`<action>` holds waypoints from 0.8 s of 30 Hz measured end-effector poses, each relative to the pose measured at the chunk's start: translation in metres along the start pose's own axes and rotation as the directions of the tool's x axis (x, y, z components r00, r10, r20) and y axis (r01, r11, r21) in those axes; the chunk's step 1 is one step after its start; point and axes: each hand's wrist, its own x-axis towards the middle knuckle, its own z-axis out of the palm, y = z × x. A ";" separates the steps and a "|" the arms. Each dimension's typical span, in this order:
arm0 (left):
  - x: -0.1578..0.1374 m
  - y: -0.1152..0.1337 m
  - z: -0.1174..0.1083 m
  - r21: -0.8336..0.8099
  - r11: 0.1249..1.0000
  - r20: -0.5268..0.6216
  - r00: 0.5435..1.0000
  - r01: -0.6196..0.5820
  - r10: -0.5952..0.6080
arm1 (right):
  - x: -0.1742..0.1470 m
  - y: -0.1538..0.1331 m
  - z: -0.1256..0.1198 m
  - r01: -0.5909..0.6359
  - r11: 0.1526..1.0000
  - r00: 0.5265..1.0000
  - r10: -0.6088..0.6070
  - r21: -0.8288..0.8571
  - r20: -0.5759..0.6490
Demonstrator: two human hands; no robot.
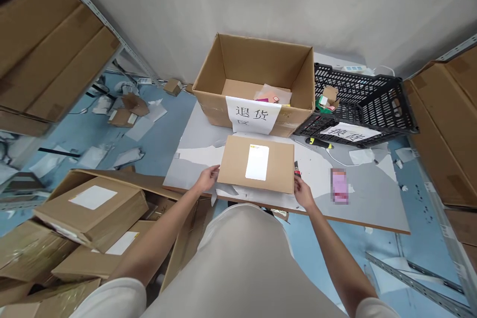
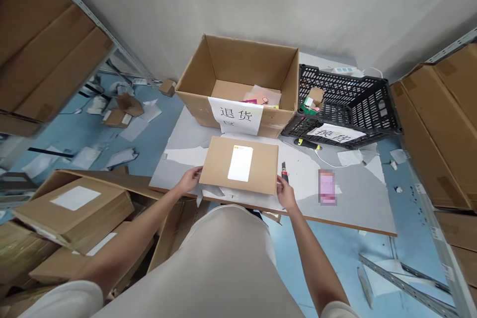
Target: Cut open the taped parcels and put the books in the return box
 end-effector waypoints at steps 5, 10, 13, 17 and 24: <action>-0.028 -0.014 0.011 0.003 0.998 0.115 0.992 -0.060 0.059 | -0.024 0.008 0.015 0.023 0.998 0.988 -0.013 -0.066 0.155; -0.029 -0.008 0.022 -0.018 0.995 0.098 0.990 -0.103 0.104 | -0.025 0.002 0.024 -0.045 0.999 0.993 0.047 -0.018 0.113; -0.027 0.007 0.017 0.098 0.989 0.041 0.994 -0.109 0.106 | -0.020 -0.008 0.019 -0.002 0.999 0.995 0.005 -0.034 0.103; -0.022 0.043 0.001 0.358 0.913 -0.023 0.976 -0.194 0.216 | -0.004 -0.039 0.002 0.105 0.972 0.994 -0.104 -0.209 0.012; -0.004 0.091 -0.004 0.535 0.844 -0.199 0.965 -0.038 0.170 | 0.018 -0.089 -0.010 -0.104 0.807 0.995 0.087 -0.582 -0.057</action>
